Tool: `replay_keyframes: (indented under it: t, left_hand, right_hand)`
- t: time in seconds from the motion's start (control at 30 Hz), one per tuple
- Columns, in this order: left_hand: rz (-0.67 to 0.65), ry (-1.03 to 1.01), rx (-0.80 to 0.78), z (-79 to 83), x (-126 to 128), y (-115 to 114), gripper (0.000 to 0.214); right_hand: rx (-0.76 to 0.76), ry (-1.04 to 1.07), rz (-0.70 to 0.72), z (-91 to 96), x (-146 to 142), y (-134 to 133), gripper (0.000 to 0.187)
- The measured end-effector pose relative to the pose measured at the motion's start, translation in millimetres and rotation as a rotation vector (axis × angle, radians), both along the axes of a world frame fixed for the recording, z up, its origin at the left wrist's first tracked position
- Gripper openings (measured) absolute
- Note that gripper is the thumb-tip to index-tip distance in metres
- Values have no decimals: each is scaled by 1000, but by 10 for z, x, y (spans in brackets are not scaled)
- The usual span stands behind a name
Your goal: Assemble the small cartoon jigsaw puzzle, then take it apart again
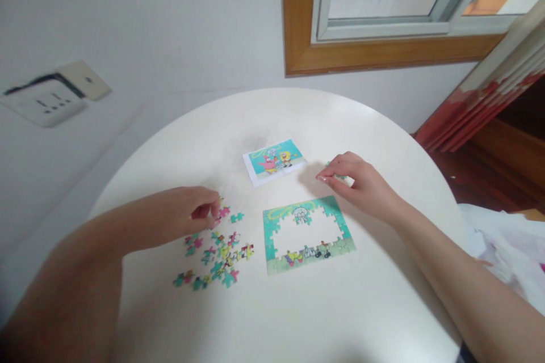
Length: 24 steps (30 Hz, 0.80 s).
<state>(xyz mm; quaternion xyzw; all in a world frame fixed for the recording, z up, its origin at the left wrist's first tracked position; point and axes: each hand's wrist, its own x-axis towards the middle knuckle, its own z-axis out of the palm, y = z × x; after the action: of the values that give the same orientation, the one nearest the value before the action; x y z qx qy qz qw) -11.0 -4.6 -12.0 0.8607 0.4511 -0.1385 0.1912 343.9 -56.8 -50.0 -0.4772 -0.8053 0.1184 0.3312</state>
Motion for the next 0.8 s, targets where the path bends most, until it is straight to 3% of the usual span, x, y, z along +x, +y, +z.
replay_keyframes:
  t: [0.8]
  left_hand:
    - [-13, 13, -25, -27, 43, 41, 17]
  right_hand:
    - [-12, 2, 20, -34, 17, 30, 16]
